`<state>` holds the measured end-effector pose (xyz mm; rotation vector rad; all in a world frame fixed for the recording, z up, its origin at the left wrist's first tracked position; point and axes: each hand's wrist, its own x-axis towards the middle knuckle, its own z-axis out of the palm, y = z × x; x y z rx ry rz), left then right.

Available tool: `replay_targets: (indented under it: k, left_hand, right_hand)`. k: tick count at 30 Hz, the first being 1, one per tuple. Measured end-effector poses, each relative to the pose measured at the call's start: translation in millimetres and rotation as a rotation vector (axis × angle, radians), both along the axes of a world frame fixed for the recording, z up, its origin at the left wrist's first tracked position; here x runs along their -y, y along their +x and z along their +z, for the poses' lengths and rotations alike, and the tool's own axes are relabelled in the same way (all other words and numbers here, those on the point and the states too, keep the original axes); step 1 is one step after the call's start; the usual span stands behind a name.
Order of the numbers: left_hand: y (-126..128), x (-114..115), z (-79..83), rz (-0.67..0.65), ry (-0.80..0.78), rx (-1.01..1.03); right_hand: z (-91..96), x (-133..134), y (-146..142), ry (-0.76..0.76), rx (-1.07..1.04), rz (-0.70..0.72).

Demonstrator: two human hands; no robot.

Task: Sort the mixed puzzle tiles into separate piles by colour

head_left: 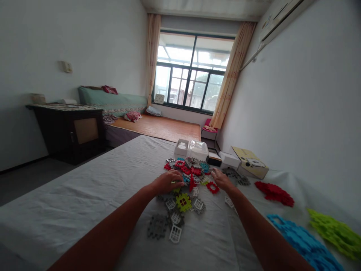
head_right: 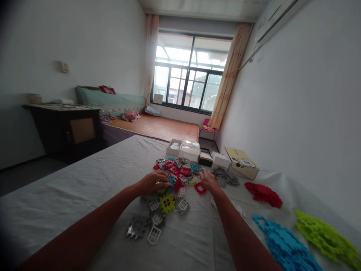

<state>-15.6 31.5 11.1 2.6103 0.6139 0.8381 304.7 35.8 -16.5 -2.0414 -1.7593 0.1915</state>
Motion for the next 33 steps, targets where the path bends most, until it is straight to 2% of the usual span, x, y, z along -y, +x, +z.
replay_targets:
  k: [5, 8, 11, 15, 20, 23, 27, 30, 33]
  left_hand:
    - [1.4, 2.4, -2.2, 0.062, 0.085, 0.002]
    - [0.6, 3.5, -0.8, 0.088, 0.100, 0.014]
    - [-0.7, 5.0, 3.7, 0.130, 0.103, 0.053]
    - [-0.9, 5.6, 8.9, 0.183, 0.088, 0.092]
    - [3.5, 2.8, 8.4, 0.236, -0.085, 0.196]
    - [7.7, 4.0, 9.4, 0.209, -0.252, 0.277]
    - [11.9, 8.3, 10.9, 0.102, -0.412, 0.300]
    - [12.7, 7.7, 7.4, 0.071, -0.444, 0.308]
    - [11.5, 2.0, 1.1, 0.095, -0.464, 0.323]
  right_hand:
    - [1.8, -37.1, -6.8, -0.067, -0.038, -0.016]
    - [-3.5, -43.5, -17.4, -0.075, -0.087, -0.025]
    - [-10.4, -41.1, -40.0, -0.048, -0.150, 0.006]
    - [-9.9, -27.3, -71.5, -0.005, -0.284, 0.100]
    - [19.3, 9.9, -74.7, 0.001, -0.502, 0.207]
    - [35.4, 36.1, -77.8, -0.013, -0.697, 0.304]
    - [36.9, 59.6, -102.2, 0.022, -0.785, 0.489]
    - [31.7, 62.8, -109.5, 0.131, -0.710, 0.471]
    - [27.0, 56.4, -87.7, 0.199, -0.684, 0.374]
